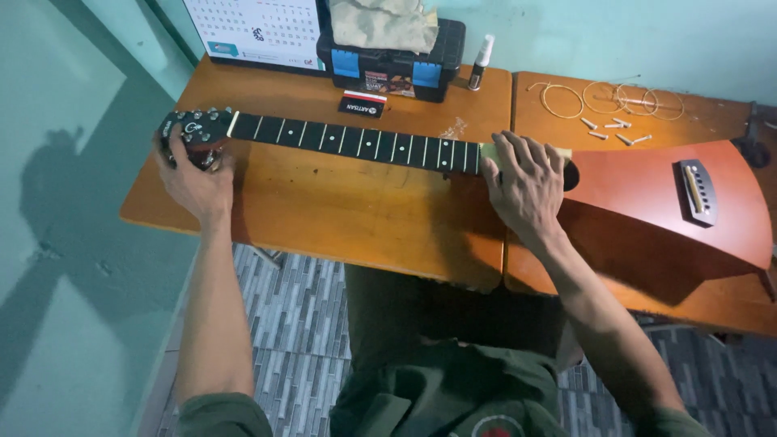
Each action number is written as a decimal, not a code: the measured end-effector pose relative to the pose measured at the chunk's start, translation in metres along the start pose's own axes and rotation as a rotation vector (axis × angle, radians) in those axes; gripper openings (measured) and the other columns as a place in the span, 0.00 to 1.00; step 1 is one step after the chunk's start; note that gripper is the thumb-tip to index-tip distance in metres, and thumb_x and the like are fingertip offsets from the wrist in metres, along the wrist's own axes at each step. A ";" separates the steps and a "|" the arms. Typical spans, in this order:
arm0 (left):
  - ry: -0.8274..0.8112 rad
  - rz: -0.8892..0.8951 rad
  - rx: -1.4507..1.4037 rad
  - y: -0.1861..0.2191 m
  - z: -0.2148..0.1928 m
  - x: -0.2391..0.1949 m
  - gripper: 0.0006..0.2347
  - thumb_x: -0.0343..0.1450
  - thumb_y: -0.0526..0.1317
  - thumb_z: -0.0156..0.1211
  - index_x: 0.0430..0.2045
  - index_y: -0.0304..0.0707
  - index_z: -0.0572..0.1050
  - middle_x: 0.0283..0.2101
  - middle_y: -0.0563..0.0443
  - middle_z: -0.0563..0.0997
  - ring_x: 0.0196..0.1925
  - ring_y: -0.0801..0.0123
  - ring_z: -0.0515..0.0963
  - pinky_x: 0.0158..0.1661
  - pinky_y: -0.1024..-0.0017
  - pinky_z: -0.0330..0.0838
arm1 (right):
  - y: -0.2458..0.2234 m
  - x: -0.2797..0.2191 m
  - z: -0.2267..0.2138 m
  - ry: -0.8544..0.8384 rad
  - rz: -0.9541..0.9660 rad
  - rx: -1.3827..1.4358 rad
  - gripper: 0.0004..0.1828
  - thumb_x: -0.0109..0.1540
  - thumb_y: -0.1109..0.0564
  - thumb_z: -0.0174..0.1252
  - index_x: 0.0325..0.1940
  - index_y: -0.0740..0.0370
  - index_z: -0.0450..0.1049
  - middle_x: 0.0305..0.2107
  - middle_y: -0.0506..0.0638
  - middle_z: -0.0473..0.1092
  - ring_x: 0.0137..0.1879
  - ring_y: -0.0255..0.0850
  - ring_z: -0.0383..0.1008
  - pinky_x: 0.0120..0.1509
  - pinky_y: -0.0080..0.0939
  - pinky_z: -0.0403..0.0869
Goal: The person wipes the fretboard of a guitar with a cloth, moving from the headstock toward the body and back. The guitar neck is held steady on a wooden table while the cloth is used to clean the surface.
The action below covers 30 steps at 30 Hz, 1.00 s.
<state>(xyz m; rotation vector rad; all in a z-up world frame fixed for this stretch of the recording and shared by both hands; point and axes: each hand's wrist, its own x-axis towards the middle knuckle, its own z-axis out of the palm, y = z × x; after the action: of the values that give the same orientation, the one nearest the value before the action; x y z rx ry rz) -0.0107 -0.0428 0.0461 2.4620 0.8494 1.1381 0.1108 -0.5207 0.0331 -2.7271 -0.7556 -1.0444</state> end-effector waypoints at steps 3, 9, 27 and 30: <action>0.023 -0.015 0.032 -0.006 0.009 0.002 0.37 0.66 0.34 0.82 0.66 0.50 0.60 0.66 0.30 0.61 0.60 0.30 0.75 0.57 0.37 0.72 | -0.002 0.007 -0.001 0.067 -0.041 -0.023 0.24 0.71 0.40 0.52 0.67 0.52 0.75 0.56 0.52 0.75 0.64 0.49 0.73 0.67 0.55 0.64; 0.042 0.022 0.083 -0.009 0.007 0.002 0.41 0.64 0.56 0.87 0.66 0.51 0.61 0.63 0.31 0.66 0.54 0.35 0.80 0.48 0.38 0.79 | -0.071 -0.036 -0.089 -0.130 0.071 -0.004 0.40 0.68 0.38 0.54 0.75 0.68 0.63 0.71 0.68 0.60 0.75 0.66 0.57 0.70 0.72 0.56; 0.310 0.020 0.346 -0.001 0.021 0.008 0.35 0.54 0.54 0.87 0.50 0.45 0.70 0.42 0.35 0.80 0.42 0.37 0.83 0.40 0.45 0.70 | -0.032 -0.015 -0.061 -0.322 0.116 0.053 0.37 0.74 0.33 0.37 0.80 0.57 0.60 0.74 0.60 0.59 0.77 0.63 0.58 0.73 0.82 0.49; 0.294 0.002 0.286 0.002 0.018 0.007 0.36 0.55 0.55 0.86 0.51 0.44 0.68 0.43 0.36 0.78 0.43 0.38 0.82 0.38 0.45 0.72 | -0.011 0.018 -0.022 -0.441 0.227 0.132 0.40 0.73 0.28 0.32 0.79 0.56 0.59 0.75 0.59 0.55 0.79 0.61 0.50 0.75 0.81 0.42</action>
<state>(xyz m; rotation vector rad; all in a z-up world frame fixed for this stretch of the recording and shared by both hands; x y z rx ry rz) 0.0078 -0.0401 0.0399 2.5522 1.1659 1.4972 0.1035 -0.5107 0.0608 -2.8673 -0.5220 -0.3368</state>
